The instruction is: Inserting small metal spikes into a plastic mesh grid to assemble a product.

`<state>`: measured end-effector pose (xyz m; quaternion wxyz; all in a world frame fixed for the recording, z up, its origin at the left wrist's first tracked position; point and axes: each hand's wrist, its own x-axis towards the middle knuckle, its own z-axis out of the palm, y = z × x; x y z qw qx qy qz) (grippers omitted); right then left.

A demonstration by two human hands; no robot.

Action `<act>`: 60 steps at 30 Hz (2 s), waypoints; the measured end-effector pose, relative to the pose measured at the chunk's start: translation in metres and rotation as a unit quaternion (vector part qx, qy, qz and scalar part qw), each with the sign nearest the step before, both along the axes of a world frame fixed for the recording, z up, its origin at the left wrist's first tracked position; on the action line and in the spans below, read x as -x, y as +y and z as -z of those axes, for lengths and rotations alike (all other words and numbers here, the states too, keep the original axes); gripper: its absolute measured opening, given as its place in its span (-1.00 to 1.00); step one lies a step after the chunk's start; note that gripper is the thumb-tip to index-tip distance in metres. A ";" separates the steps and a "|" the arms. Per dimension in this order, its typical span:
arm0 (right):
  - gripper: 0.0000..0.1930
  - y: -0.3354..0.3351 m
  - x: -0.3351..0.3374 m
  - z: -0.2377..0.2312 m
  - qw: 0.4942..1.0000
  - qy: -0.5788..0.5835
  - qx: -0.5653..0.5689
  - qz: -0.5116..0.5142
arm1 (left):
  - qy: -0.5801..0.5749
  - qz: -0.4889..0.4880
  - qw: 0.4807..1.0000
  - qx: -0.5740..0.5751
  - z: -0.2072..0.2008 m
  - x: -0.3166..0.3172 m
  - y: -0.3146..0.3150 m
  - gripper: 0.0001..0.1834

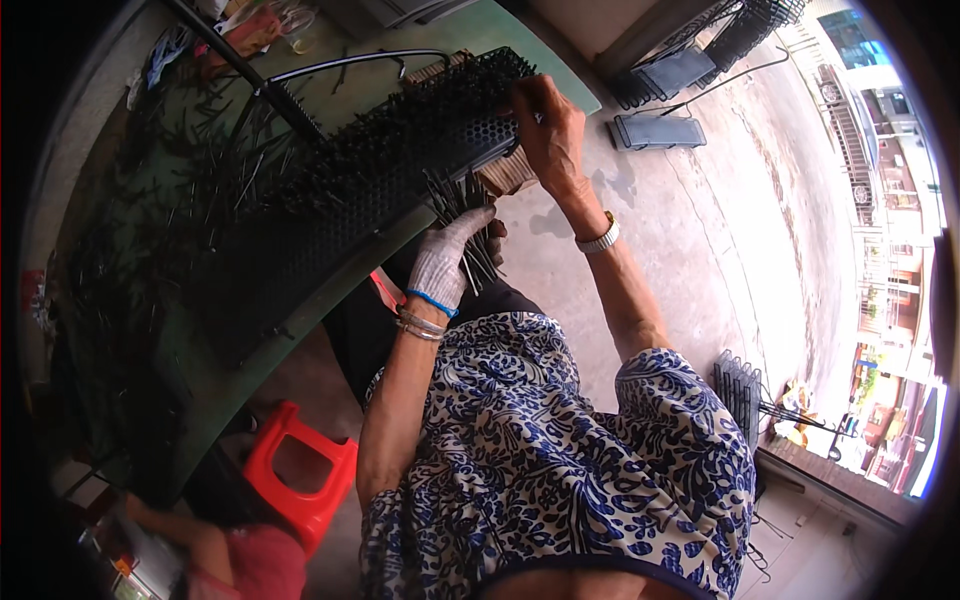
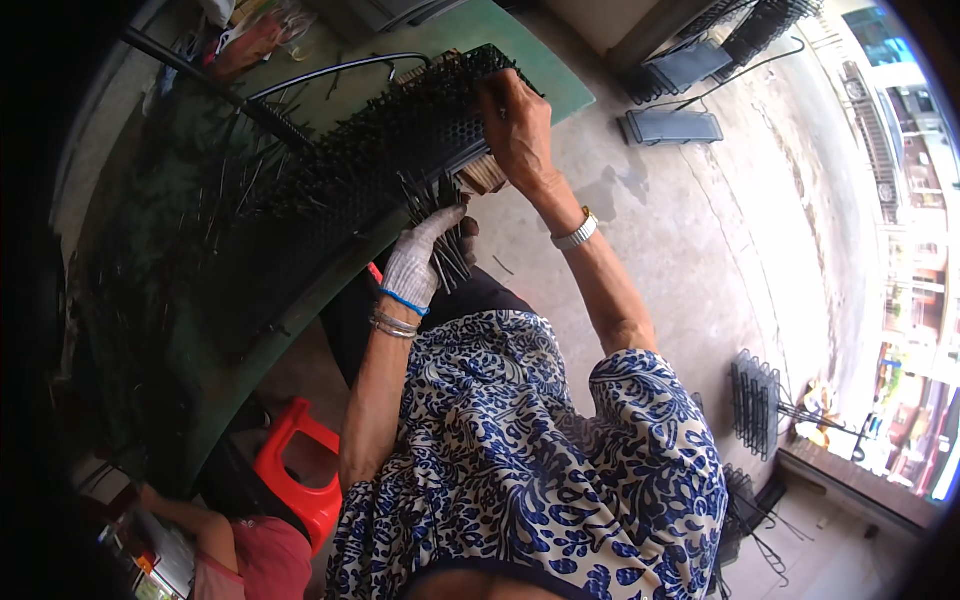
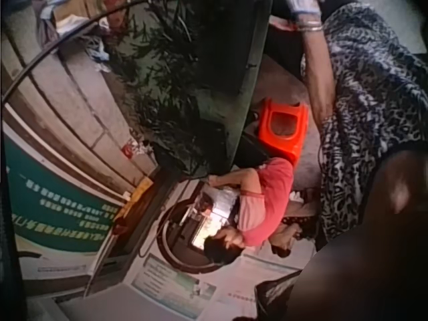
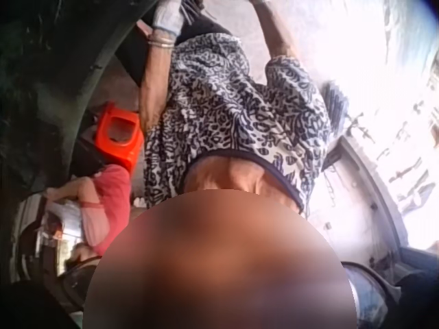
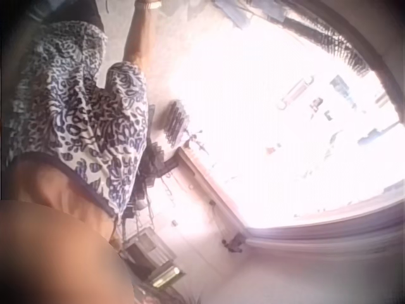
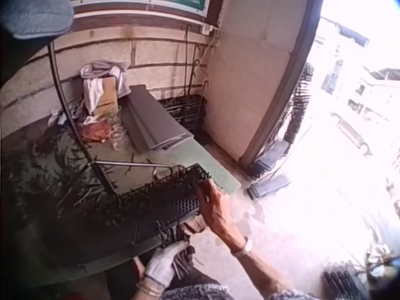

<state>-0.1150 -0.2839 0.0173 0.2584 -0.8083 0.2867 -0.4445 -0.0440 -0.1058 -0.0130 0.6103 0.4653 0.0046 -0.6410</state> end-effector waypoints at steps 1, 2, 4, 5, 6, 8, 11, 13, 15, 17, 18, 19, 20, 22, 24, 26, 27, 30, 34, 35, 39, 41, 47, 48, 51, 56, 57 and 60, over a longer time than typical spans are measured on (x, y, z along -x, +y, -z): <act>-0.93 -0.001 0.000 0.000 1.000 0.010 0.025 -0.003 | 0.028 -0.002 1.000 0.011 0.005 -0.001 0.000 -0.84; -0.93 0.000 -0.001 -0.001 1.000 0.011 0.025 -0.003 | 0.057 -0.005 0.998 0.021 0.005 -0.001 0.000 -0.84; -0.93 0.000 -0.002 -0.004 1.000 0.023 0.006 -0.011 | 0.069 -0.021 0.997 0.007 0.005 0.000 -0.001 -0.83; -0.93 -0.001 -0.001 -0.004 1.000 0.024 0.007 -0.012 | 0.081 -0.037 0.996 -0.005 0.003 0.001 -0.003 -0.82; -0.92 -0.001 0.000 -0.004 0.999 0.035 0.016 -0.010 | 0.082 -0.037 0.996 -0.004 0.003 0.001 -0.003 -0.82; -0.92 -0.003 0.002 -0.004 0.999 0.047 0.025 -0.008 | 0.131 -0.051 0.989 0.049 0.002 0.002 -0.003 -0.82; -0.92 -0.008 0.003 0.003 0.996 0.071 -0.015 -0.048 | 0.142 -0.043 0.987 0.054 0.003 0.000 -0.002 -0.83; -0.91 -0.007 0.000 0.007 0.985 0.143 0.097 -0.017 | 0.143 -0.053 0.987 0.049 0.006 0.001 -0.001 -0.83; -0.88 -0.006 -0.004 0.009 0.981 0.162 0.108 -0.002 | 0.143 -0.061 0.987 0.043 0.002 0.001 -0.001 -0.84; -0.85 -0.007 -0.007 0.010 0.976 0.181 0.119 0.013 | 0.086 -0.065 0.994 0.018 -0.004 0.001 0.000 -0.85; -0.82 -0.007 -0.009 0.009 0.971 0.192 0.140 0.031 | 0.086 -0.065 0.994 0.017 -0.005 0.001 0.001 -0.85; -0.79 -0.007 -0.010 0.009 0.965 0.202 0.161 0.049 | 0.078 -0.064 0.995 0.019 -0.005 0.001 0.001 -0.85; -0.79 -0.008 -0.011 0.009 0.965 0.202 0.161 0.048 | 0.071 -0.064 0.995 0.021 -0.005 0.001 0.001 -0.86; -0.76 -0.007 -0.011 0.010 0.955 0.208 0.198 0.072 | 0.068 -0.073 0.995 0.016 -0.008 0.002 0.000 -0.86; -0.75 -0.009 -0.014 0.010 0.949 0.219 0.216 0.073 | 0.067 -0.081 0.994 0.009 -0.006 0.003 0.000 -0.87; -0.75 -0.008 -0.017 0.010 0.942 0.231 0.234 0.074 | 0.069 -0.068 0.995 0.027 -0.003 0.001 0.001 -0.87; -0.75 -0.007 -0.017 0.011 0.938 0.235 0.243 0.078 | 0.069 -0.068 0.995 0.027 -0.003 0.002 0.000 -0.87; -0.75 -0.005 -0.015 0.011 0.931 0.233 0.261 0.106 | 0.040 -0.075 0.996 0.003 -0.006 0.004 -0.001 -0.87; -0.73 0.020 0.003 -0.007 0.984 0.171 0.046 0.001 | 0.051 -0.082 0.995 0.019 0.005 0.000 0.001 -0.88; -0.73 0.024 0.009 -0.017 0.984 0.172 0.047 0.003 | 0.053 -0.085 0.995 0.022 0.007 0.001 0.000 -0.88; -0.76 0.038 0.030 -0.026 0.893 0.252 -0.266 -0.259 | 0.058 -0.096 0.994 0.001 -0.001 0.001 -0.004 -0.85; -0.79 0.039 0.033 -0.024 0.894 0.220 -0.285 -0.267 | 0.040 -0.102 0.994 0.002 -0.010 0.003 -0.004 -0.83; -0.80 0.038 0.033 -0.021 0.865 0.196 -0.375 -0.270 | 0.025 -0.097 0.995 0.004 -0.007 0.004 -0.003 -0.82; -0.80 0.037 0.033 -0.020 0.861 0.194 -0.376 -0.281 | 0.025 -0.096 0.995 0.004 -0.008 0.004 -0.003 -0.82; -0.80 0.034 0.036 -0.017 0.870 0.202 -0.337 -0.297 | -0.006 -0.084 0.996 0.002 -0.011 0.006 -0.004 -0.82; -0.81 0.026 0.042 -0.026 0.877 0.129 -0.393 -0.243 | 0.061 -0.125 0.990 0.007 0.000 0.005 -0.006 -0.83; -0.80 0.025 0.043 -0.030 0.902 0.108 -0.365 -0.205 | 0.061 -0.125 0.990 0.007 0.002 0.004 -0.006 -0.83; -0.86 0.022 0.038 -0.034 0.972 0.058 -0.210 -0.082 | 0.062 -0.097 0.993 -0.002 0.008 0.001 -0.006 -0.81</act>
